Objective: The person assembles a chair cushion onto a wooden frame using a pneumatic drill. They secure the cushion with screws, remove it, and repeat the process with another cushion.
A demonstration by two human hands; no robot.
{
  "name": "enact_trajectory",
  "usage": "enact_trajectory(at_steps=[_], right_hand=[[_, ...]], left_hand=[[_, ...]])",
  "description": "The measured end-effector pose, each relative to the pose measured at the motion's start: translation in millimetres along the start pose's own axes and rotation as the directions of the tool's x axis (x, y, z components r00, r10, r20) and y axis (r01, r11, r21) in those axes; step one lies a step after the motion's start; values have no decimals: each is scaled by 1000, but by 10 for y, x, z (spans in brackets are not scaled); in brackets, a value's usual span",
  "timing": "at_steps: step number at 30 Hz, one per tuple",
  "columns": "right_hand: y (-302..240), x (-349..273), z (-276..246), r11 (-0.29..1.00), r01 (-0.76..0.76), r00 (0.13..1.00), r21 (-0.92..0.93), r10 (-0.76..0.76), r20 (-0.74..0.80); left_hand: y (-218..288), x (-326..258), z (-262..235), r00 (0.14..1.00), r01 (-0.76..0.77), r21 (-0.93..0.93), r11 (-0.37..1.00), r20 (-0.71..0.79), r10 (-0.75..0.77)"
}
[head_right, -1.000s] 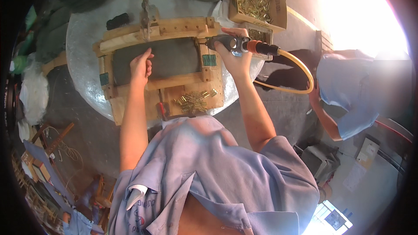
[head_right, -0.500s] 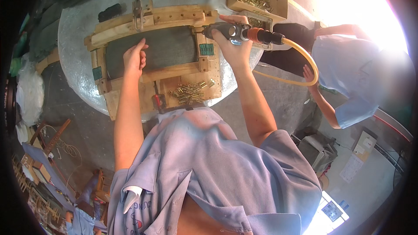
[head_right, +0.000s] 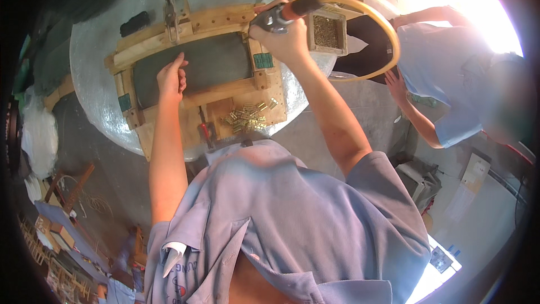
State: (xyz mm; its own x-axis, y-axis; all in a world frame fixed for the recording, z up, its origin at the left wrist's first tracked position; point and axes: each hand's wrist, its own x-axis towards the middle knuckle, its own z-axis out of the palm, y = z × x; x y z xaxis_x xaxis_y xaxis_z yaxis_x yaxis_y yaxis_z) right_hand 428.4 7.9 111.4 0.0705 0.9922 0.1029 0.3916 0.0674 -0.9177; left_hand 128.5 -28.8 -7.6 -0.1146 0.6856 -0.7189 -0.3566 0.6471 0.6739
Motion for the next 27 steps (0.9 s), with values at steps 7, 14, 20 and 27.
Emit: enact_trajectory(at_steps=[7, 14, 20, 27], right_hand=[[38, -124, -120, 996, 31, 995, -86, -40, -93], [-634, -1543, -451, 869, -14, 941, 495, 179, -288], [-938, -2128, -463, 817, 14, 953, 576, 164, -256], [-954, -2342, -483, 848, 61, 969, 527, 77, -235]], left_hand=[[-27, 36, -15, 997, -58, -78, 995, 53, 62], [-251, -555, -60, 914, 211, -628, 750, 397, 76], [-235, -1324, 299, 838, 273, -577, 770, 536, 104], [-216, -1558, 421, 830, 213, -491, 845, 547, 109]])
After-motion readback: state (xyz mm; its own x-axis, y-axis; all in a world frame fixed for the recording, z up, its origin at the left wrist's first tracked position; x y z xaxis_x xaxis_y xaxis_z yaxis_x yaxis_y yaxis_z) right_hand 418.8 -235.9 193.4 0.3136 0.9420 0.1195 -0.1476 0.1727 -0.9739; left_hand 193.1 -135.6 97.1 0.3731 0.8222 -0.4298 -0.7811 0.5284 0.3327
